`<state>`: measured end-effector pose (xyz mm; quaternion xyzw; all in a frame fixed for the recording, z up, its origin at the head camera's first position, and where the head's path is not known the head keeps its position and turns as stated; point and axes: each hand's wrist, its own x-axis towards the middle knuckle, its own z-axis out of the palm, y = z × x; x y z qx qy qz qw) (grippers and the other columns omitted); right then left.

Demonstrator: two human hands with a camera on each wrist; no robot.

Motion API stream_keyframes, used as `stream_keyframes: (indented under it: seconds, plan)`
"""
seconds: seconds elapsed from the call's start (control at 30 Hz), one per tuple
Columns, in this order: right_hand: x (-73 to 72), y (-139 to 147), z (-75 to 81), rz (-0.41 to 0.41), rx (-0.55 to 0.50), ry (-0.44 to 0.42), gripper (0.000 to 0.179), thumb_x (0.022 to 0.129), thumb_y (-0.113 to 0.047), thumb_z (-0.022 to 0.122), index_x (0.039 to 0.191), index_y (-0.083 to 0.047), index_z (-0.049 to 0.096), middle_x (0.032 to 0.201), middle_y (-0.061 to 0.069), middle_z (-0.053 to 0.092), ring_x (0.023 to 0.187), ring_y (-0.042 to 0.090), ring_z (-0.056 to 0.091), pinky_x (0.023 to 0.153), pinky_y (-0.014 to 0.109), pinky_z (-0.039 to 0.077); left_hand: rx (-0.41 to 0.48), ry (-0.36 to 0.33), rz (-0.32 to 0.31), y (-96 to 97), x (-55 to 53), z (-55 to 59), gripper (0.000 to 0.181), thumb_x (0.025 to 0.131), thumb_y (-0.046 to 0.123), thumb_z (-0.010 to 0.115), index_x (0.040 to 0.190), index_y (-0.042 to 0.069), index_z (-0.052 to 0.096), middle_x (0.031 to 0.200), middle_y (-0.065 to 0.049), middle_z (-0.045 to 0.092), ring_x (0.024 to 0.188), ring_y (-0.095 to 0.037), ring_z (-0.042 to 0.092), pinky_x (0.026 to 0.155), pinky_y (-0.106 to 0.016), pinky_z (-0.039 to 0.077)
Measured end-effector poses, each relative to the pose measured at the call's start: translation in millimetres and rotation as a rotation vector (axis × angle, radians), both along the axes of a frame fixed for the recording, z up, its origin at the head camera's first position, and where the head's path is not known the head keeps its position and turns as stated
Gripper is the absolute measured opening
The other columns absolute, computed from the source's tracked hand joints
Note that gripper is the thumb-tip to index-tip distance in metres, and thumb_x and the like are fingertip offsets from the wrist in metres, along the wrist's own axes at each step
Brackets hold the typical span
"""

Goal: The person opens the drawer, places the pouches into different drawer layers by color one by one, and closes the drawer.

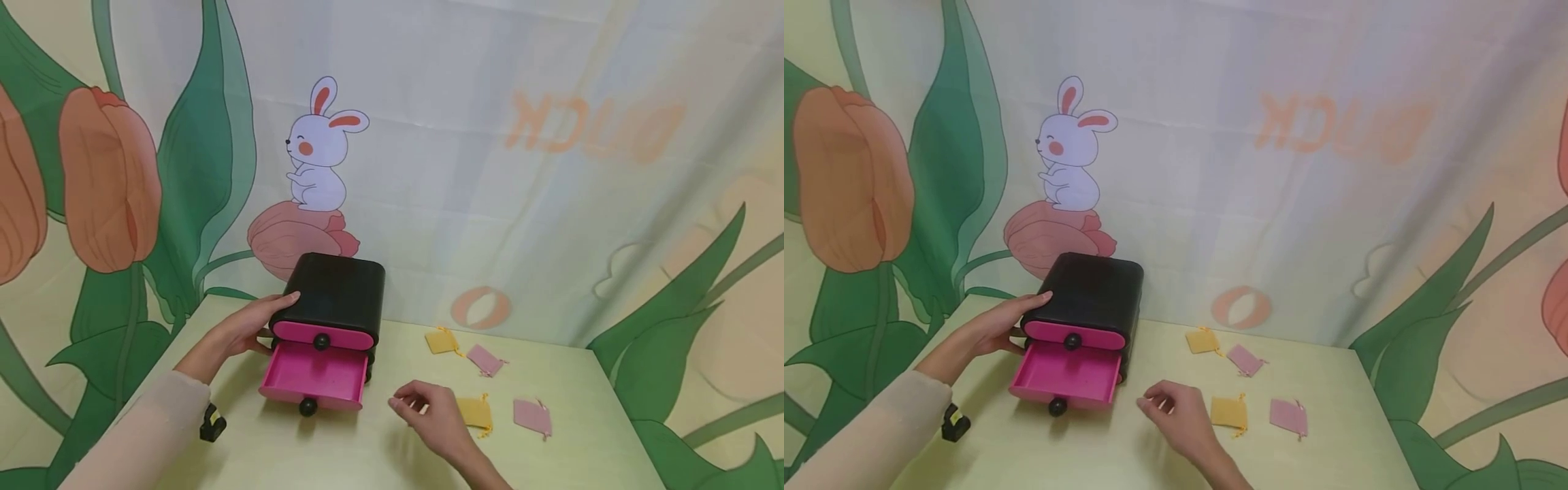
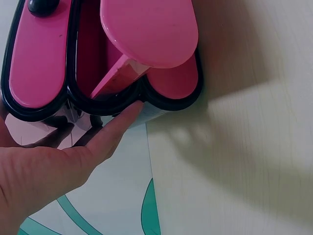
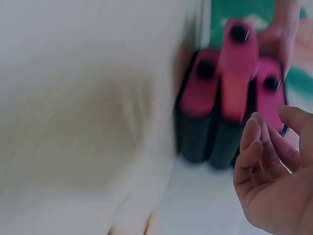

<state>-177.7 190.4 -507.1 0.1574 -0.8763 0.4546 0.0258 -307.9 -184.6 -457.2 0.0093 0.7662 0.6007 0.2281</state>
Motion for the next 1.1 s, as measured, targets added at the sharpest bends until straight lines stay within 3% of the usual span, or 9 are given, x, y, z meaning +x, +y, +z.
stream_keyframes:
  seconds: [0.2, 0.3, 0.43, 0.63, 0.9, 1.1]
  plan:
    - [-10.4, 76, -24.6, -0.275, 0.112, 0.064, 0.011, 0.091, -0.019, 0.086, 0.095, -0.014, 0.078, 0.077, -0.008, 0.067, 0.070, 0.010, 0.062, 0.065, 0.024, 0.054, 0.000, 0.005, -0.011, 2.1, -0.5, 2.0, 0.102, 0.100, 0.071, 0.054, 0.168, 0.006, 0.014, 0.156, -0.027, 0.040, 0.140, -0.057, 0.043, 0.092, -0.065, 0.057]
    - [-10.4, 108, -36.4, -0.389, 0.217, 0.056, 0.014, 0.092, -0.018, 0.085, 0.098, -0.009, 0.076, 0.078, -0.005, 0.066, 0.070, 0.011, 0.060, 0.064, 0.026, 0.051, 0.005, 0.013, -0.018, 2.5, -1.7, 3.7, 0.102, 0.100, 0.071, 0.054, 0.168, 0.007, 0.014, 0.156, -0.027, 0.041, 0.140, -0.057, 0.042, 0.092, -0.065, 0.057]
    - [-7.0, 138, -48.2, -0.483, 0.337, 0.004, 0.022, 0.092, -0.023, 0.084, 0.100, -0.004, 0.074, 0.082, 0.000, 0.065, 0.072, 0.014, 0.059, 0.064, 0.030, 0.050, 0.000, 0.015, -0.021, 2.4, -2.6, 4.5, 0.100, 0.101, 0.070, 0.054, 0.168, 0.007, 0.014, 0.156, -0.027, 0.041, 0.140, -0.057, 0.043, 0.091, -0.065, 0.058]
    - [-4.3, 159, -59.4, -0.537, 0.385, -0.044, 0.032, 0.091, -0.027, 0.084, 0.098, 0.002, 0.072, 0.086, 0.007, 0.067, 0.078, 0.021, 0.062, 0.069, 0.039, 0.053, 0.002, 0.008, -0.018, 2.2, -1.5, 2.2, 0.101, 0.100, 0.071, 0.054, 0.168, 0.006, 0.014, 0.157, -0.027, 0.040, 0.139, -0.056, 0.043, 0.092, -0.064, 0.057]
    - [-4.0, 156, -74.8, -0.567, 0.331, -0.154, 0.031, 0.092, -0.032, 0.083, 0.097, -0.004, 0.071, 0.088, 0.005, 0.063, 0.080, 0.021, 0.056, 0.071, 0.036, 0.047, 0.004, 0.006, -0.013, 1.1, 0.5, -1.1, 0.104, 0.099, 0.072, 0.054, 0.168, 0.006, 0.013, 0.157, -0.027, 0.038, 0.139, -0.057, 0.044, 0.093, -0.065, 0.057]
    - [-10.4, 151, -79.3, -0.517, 0.287, -0.119, 0.019, 0.090, -0.015, 0.084, 0.090, -0.004, 0.068, 0.083, 0.005, 0.062, 0.077, 0.020, 0.056, 0.068, 0.032, 0.047, 0.009, 0.009, -0.013, 0.5, 0.6, 0.0, 0.103, 0.100, 0.072, 0.053, 0.168, 0.006, 0.013, 0.159, -0.027, 0.037, 0.140, -0.057, 0.043, 0.093, -0.065, 0.057]
